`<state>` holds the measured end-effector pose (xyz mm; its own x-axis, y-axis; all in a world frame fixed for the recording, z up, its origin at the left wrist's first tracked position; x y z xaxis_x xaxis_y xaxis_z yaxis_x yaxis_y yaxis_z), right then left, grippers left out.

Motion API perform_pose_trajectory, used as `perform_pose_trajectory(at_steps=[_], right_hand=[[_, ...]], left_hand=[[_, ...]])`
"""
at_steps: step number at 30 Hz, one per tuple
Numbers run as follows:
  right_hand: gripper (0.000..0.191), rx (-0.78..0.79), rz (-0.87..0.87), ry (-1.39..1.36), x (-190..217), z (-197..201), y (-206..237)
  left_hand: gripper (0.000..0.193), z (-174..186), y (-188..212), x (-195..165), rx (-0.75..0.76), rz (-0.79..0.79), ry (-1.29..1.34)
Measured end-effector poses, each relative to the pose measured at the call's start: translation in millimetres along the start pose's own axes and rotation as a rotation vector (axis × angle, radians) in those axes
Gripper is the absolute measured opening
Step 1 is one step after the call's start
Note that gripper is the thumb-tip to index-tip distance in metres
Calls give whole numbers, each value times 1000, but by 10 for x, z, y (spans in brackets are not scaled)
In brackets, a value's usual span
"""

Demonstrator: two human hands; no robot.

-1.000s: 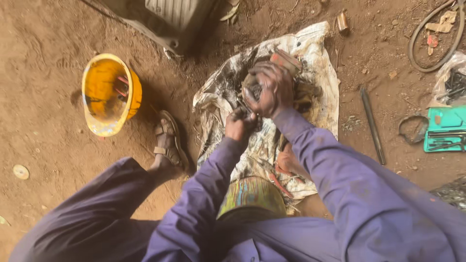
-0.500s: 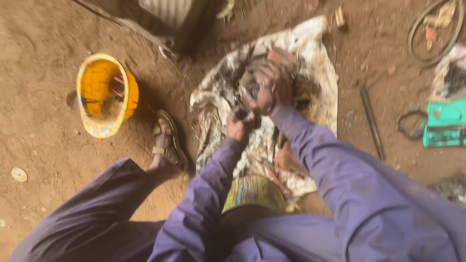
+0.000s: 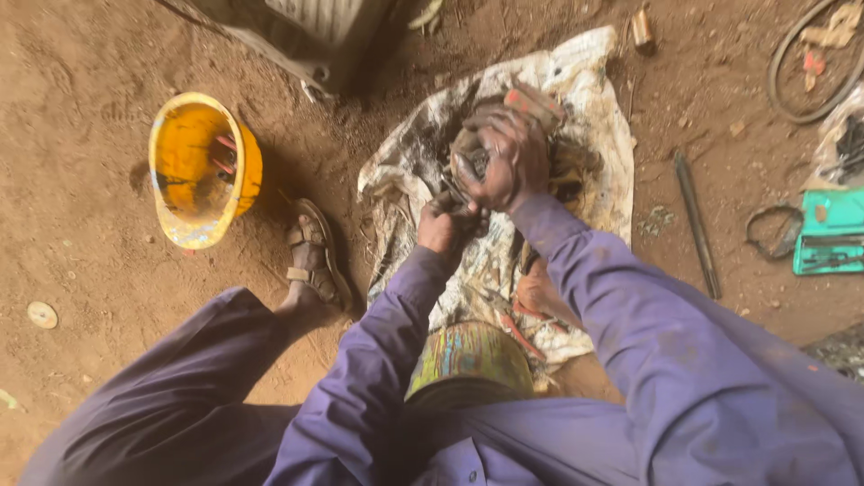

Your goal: The person sits on the ground and uses a metal rod to pry and adjust a circular mechanical component resting on a cloth. They repeatedly reposition the rod and rotate the part to access different areas.

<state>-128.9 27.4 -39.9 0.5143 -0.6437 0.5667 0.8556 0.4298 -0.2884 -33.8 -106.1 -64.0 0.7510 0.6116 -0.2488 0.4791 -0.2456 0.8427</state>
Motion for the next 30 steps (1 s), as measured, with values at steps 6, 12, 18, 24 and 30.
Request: perform_pose_trajectory(at_steps=[6,12,18,24,30], right_hand=[[19,43,-25,-8,49,58,21],[51,-17,-49,79,171,145,-77],[29,138,-114,124,171,99,-179],[22,115,-86,78,35,-17,-98],[23,20,-25,28,167,126,-163]], left_hand=[[21,275,-168,152,-192,-97,-416],[32,334,-436,180,-141,-306,-258],[18,88,-193,-365,-316,-140,-319],[25,-138,-63,-366,-472,-58,-140],[34,-197,-3,-285,-509,-111,-160]])
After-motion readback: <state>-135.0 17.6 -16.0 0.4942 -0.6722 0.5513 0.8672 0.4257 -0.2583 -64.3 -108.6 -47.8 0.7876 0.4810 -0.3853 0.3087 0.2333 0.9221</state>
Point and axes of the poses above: each hand's wrist, its own y-axis away from the middle knuckle, its own z-axis out of the back of the hand, x = y × z, the point moved 2 cm from there along -y, towards the middle knuckle, and after that the axes turned 10 degrees about z, right-handed, at the moved point
